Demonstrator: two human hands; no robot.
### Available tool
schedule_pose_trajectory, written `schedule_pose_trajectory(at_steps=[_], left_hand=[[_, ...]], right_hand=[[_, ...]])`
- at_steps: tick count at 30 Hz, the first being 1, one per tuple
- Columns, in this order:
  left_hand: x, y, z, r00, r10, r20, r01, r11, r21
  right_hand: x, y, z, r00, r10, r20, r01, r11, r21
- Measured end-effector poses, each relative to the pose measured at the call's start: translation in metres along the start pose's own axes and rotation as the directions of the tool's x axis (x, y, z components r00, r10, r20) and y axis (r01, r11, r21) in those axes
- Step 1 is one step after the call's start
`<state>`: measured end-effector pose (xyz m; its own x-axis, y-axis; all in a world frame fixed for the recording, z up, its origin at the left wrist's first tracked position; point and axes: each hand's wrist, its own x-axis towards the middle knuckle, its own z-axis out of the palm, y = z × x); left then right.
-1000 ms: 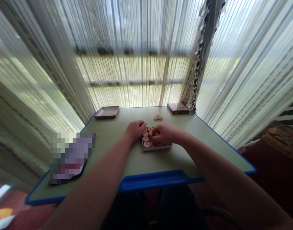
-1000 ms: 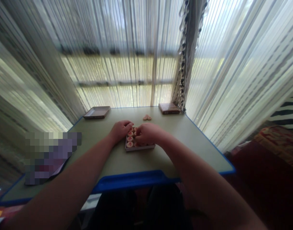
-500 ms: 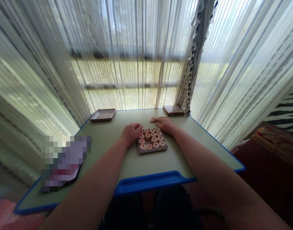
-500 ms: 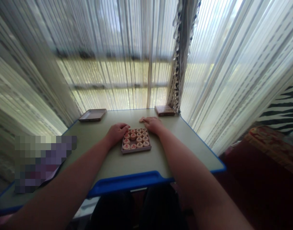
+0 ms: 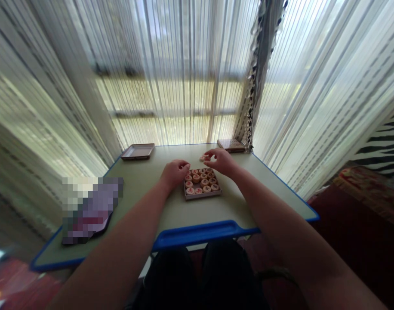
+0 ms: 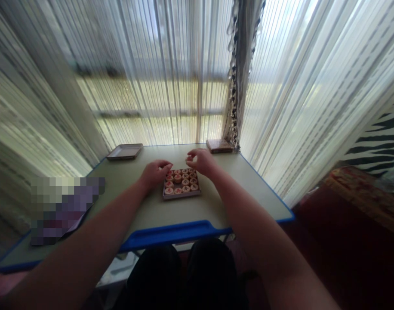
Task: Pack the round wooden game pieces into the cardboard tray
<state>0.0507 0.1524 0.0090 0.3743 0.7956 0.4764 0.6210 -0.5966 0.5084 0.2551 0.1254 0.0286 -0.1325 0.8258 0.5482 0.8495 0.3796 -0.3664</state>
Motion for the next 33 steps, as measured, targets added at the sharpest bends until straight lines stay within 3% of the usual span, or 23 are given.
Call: schedule_pose_trajectory(at_steps=[5, 8, 12, 15, 20, 23, 27, 33], left_hand=[[-0.006, 0.019, -0.010, 0.985, 0.159, -0.063, -0.165, 0.979, -0.117], [-0.009, 0.025, -0.014, 0.980, 0.197, -0.035, -0.200, 0.973, -0.115], [-0.008, 0.021, -0.014, 0.991, 0.128, -0.035, -0.132, 0.984, -0.123], [-0.006, 0.018, -0.012, 0.998, 0.045, -0.044, -0.054, 0.970, -0.236], [-0.005, 0.019, -0.011, 0.998, 0.014, 0.053, 0.014, 0.864, -0.504], [-0.005, 0.020, -0.011, 0.996, 0.017, 0.085, 0.033, 0.834, -0.551], [-0.005, 0.022, -0.012, 0.997, -0.005, 0.072, 0.045, 0.820, -0.571], [-0.005, 0.027, -0.013, 0.992, -0.060, 0.107, 0.120, 0.666, -0.736]], right_hand=[[-0.005, -0.024, 0.006, 0.987, -0.126, 0.096, 0.115, 0.987, 0.110], [-0.007, -0.027, 0.005, 0.981, -0.163, 0.106, 0.148, 0.980, 0.135], [-0.008, -0.026, 0.001, 0.986, -0.155, 0.065, 0.143, 0.976, 0.166], [-0.007, -0.028, 0.000, 0.987, -0.159, -0.002, 0.156, 0.967, 0.200], [-0.008, -0.033, 0.004, 0.982, -0.176, -0.062, 0.186, 0.946, 0.264], [-0.009, -0.034, 0.007, 0.979, -0.193, -0.067, 0.204, 0.928, 0.311], [-0.010, -0.033, 0.008, 0.991, -0.125, -0.057, 0.137, 0.898, 0.418], [-0.009, -0.033, 0.006, 0.978, -0.091, -0.188, 0.169, 0.874, 0.456]])
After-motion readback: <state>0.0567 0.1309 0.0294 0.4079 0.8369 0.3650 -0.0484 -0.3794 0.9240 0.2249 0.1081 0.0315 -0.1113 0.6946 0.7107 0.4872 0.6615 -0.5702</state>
